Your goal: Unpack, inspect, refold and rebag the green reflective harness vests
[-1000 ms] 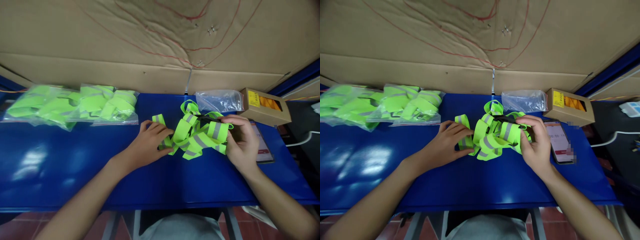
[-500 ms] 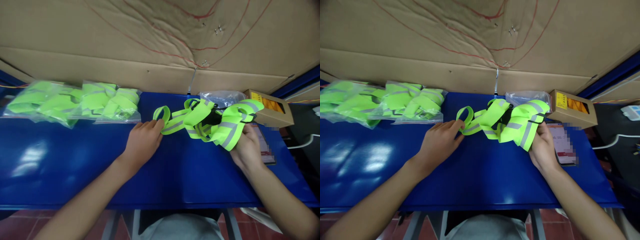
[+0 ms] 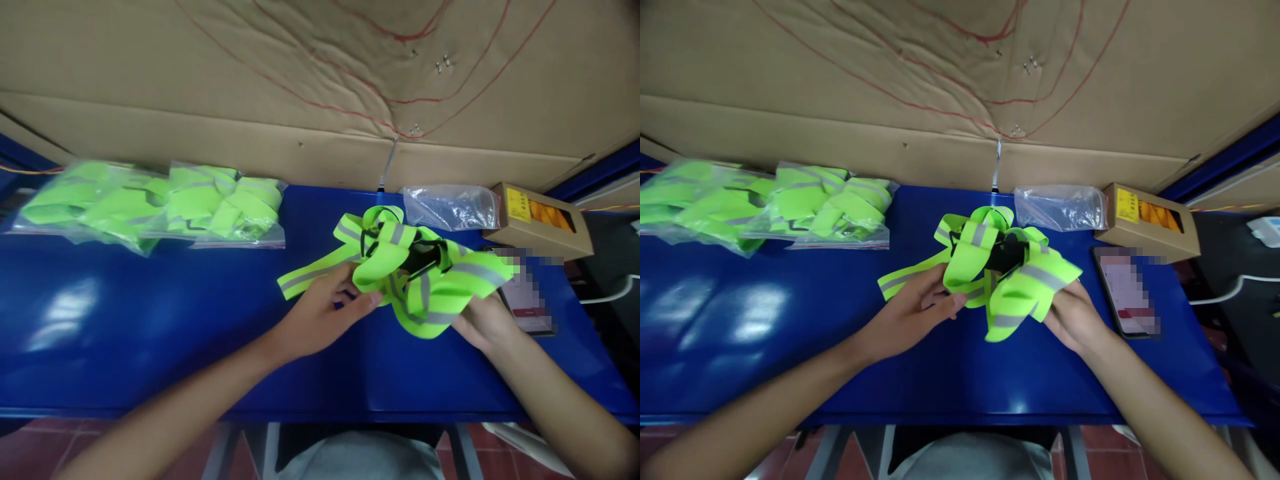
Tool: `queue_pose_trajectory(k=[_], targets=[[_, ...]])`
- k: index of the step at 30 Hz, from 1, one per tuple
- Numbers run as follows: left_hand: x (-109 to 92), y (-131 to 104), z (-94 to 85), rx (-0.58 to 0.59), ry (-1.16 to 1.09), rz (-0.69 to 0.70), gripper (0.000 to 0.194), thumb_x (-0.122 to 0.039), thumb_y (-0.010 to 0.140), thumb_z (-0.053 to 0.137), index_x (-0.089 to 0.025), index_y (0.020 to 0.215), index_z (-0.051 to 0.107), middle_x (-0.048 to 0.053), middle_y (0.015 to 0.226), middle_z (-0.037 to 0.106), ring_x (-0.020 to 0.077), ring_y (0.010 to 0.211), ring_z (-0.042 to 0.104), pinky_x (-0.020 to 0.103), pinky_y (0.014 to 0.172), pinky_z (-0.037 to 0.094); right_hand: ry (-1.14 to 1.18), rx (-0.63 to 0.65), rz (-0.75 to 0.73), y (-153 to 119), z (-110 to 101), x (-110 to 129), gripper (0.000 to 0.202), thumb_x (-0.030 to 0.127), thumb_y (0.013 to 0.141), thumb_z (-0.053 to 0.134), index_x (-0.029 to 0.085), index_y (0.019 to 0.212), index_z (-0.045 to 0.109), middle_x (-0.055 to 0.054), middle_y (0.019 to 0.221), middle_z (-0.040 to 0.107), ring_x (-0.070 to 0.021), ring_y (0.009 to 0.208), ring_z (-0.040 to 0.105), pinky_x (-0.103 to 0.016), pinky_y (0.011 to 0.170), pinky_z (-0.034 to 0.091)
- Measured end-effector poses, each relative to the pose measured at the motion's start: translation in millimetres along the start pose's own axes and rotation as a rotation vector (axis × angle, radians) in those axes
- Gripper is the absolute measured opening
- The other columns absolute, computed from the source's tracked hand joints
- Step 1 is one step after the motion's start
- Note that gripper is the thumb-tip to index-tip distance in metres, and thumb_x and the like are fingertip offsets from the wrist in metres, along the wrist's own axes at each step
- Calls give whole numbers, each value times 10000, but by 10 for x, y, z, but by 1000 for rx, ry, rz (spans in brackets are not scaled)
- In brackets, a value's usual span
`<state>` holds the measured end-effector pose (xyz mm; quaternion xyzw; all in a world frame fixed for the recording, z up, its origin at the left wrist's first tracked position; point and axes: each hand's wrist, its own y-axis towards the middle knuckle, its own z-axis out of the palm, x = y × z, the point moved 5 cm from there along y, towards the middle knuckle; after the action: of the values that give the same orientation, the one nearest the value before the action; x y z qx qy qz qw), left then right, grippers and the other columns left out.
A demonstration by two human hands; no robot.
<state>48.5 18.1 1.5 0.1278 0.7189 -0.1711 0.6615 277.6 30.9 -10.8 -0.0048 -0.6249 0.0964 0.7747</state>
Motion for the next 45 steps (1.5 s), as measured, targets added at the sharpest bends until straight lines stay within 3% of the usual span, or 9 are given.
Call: queue_pose_trajectory(k=[4,10,17,25,28,33,36,40,45], targets=[[94,53,-48,-23,-129,-78,349,-471,945,672,-181,1137,643,38,964,684,173,815,658,281,674,572,-58,133,-98,-29,94,57,199,301,813,846,315,960,712,-21,1170,688,-247,1173,676,-350,933,600],[-18,17,-86,25,-252,-12,646,-390,813,850,-251,1395,608,73,1486,605,313,1408,519,429,1170,422,-193,250,-296,-71,112,209,123,179,923,701,276,848,704,-38,1280,596,-268,1315,575,-432,1095,497],[57,49,-161,-89,-265,-103,402,-438,810,845,-184,1111,763,83,1135,778,280,1111,703,407,988,551,-252,322,-255,-138,208,236,163,216,923,682,325,1023,751,-43,1307,641,-304,1300,595,-489,1098,505],[-7,28,-163,-118,-301,36,449,-337,828,838,-197,1228,692,87,1271,743,273,1215,682,396,1021,566,-502,376,-301,-182,238,187,531,453,987,627,352,1499,527,-50,1474,602,-285,1377,556,-406,1129,480],[8,19,-131,-80,-276,72,435,-307,847,818,-199,1244,677,87,1257,743,270,1227,675,396,1017,566,-636,398,-390,-210,315,169,717,386,905,763,372,1551,452,-53,1518,580,-285,1369,573,-416,1125,491],[-6,24,-117,-39,-140,137,401,-286,897,757,-203,1272,641,71,1219,735,222,1150,683,323,938,557,-818,254,-582,-237,373,234,518,216,871,779,334,1355,638,-66,1251,723,-274,1152,692,-437,1008,572],[-68,0,-175,-133,235,161,248,-367,943,706,-187,1112,687,8,890,717,127,755,640,235,662,481,-843,138,-597,-243,333,302,412,230,861,782,318,1252,687,-63,1177,744,-281,1099,705,-430,957,588],[-227,-81,-222,-263,642,292,433,-389,995,624,-162,630,570,-59,531,425,69,501,360,258,509,273,-816,22,-503,-222,277,342,261,290,862,783,282,1112,707,-33,1026,766,-245,923,730,-354,802,600],[-299,-76,-251,-244,696,336,374,-350,994,631,-168,670,595,-33,612,527,91,575,475,262,579,349,-625,-160,-289,-162,110,260,205,420,848,801,256,941,720,22,751,702,-182,645,650,-294,583,548]])
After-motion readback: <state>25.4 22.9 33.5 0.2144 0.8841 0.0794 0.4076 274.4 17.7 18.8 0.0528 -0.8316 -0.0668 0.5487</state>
